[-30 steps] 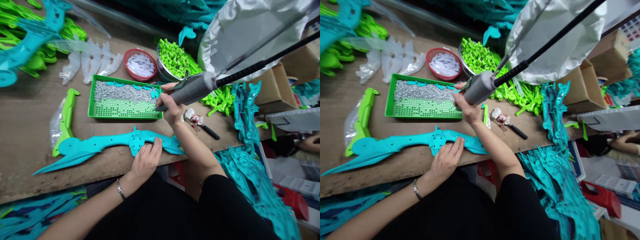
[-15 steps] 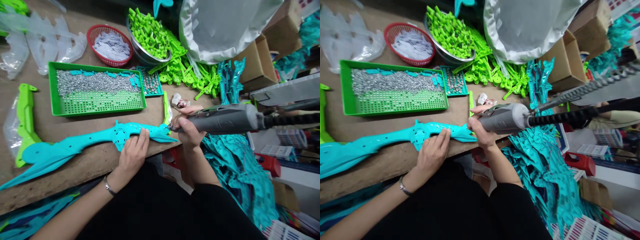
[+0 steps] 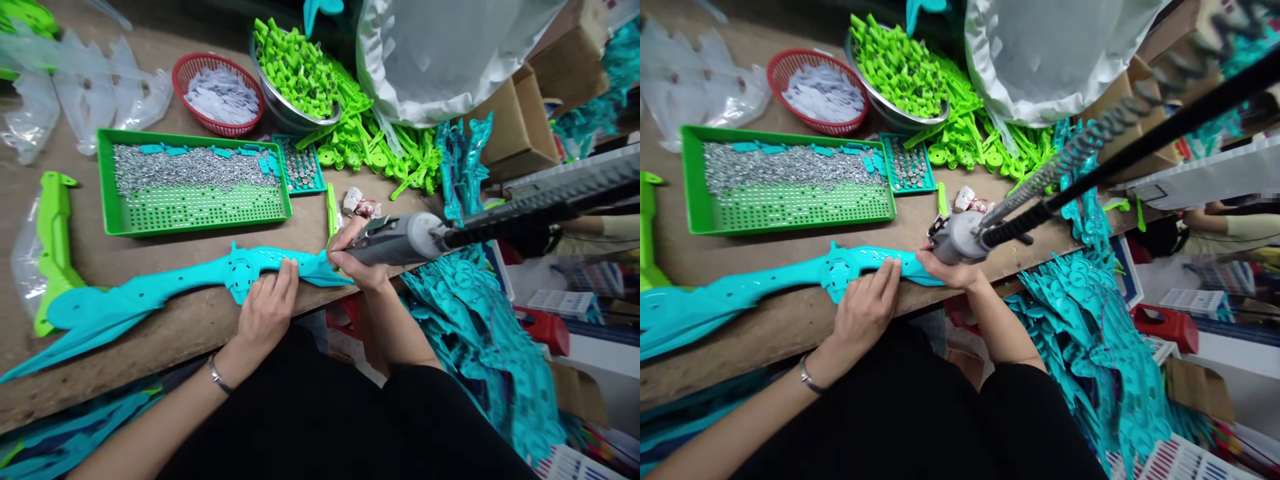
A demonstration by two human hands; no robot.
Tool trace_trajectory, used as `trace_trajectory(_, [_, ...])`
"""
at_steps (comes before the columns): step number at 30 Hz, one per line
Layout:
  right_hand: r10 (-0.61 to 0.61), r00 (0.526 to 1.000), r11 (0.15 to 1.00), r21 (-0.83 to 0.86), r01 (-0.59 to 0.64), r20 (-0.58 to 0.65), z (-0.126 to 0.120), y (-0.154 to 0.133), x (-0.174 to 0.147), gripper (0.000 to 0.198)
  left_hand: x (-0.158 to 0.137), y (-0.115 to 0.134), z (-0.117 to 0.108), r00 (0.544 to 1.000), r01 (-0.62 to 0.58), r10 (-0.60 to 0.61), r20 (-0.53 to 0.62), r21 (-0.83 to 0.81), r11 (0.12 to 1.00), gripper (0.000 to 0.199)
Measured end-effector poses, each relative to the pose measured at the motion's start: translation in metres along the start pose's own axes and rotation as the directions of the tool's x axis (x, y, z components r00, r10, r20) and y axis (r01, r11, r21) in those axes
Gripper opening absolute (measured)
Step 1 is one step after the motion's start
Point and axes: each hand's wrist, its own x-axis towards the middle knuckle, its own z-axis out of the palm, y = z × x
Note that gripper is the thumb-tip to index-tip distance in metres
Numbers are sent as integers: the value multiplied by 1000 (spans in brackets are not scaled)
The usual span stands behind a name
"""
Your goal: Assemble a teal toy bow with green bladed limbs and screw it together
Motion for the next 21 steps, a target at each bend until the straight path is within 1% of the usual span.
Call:
trace_trajectory(3, [-97,986,988,134,79,134,-5,-8,13,19,1,1,-2,1000,2,-2,1,23,1000,43])
trace_trajectory(4, [-133,978,978,181,104,160,-5,-11,19,19,1,2,-2,1000,0,0,-2,35,999,42])
trace_trajectory(5, [-176,971,964,228,138,160,-5,-13,26,20,1,2,-3,1000,-4,4,-3,46,999,41])
trace_trajectory(6, [-226,965,944,274,185,129,-2,-16,33,21,1,2,-3,1000,-8,8,-5,54,999,41])
trace_trajectory(7, [-279,958,916,317,246,65,2,-17,41,22,2,2,-3,1000,-12,12,-5,61,998,41])
trace_trajectory(9, [-353,931,858,364,363,-95,15,-18,60,21,4,0,-2,1000,-12,12,-1,72,997,41])
trace_trajectory(11, [-352,917,846,356,398,-189,30,-16,80,20,7,-3,-1,1000,-3,2,9,82,997,42])
trace_trajectory(13, [-303,927,880,309,361,-222,44,-11,98,25,10,-7,0,1000,6,-8,15,96,995,43])
trace_trajectory(15, [-249,940,914,264,308,-233,54,-5,112,34,12,-9,0,1000,6,-9,23,106,994,45])
trace_trajectory(17, [-227,944,924,252,286,-238,60,0,121,38,11,-10,0,1000,-1,-2,29,103,995,46])
trace_trajectory(21, [-212,950,922,276,272,-228,65,8,129,38,6,-5,-2,996,33,-38,83,64,997,48])
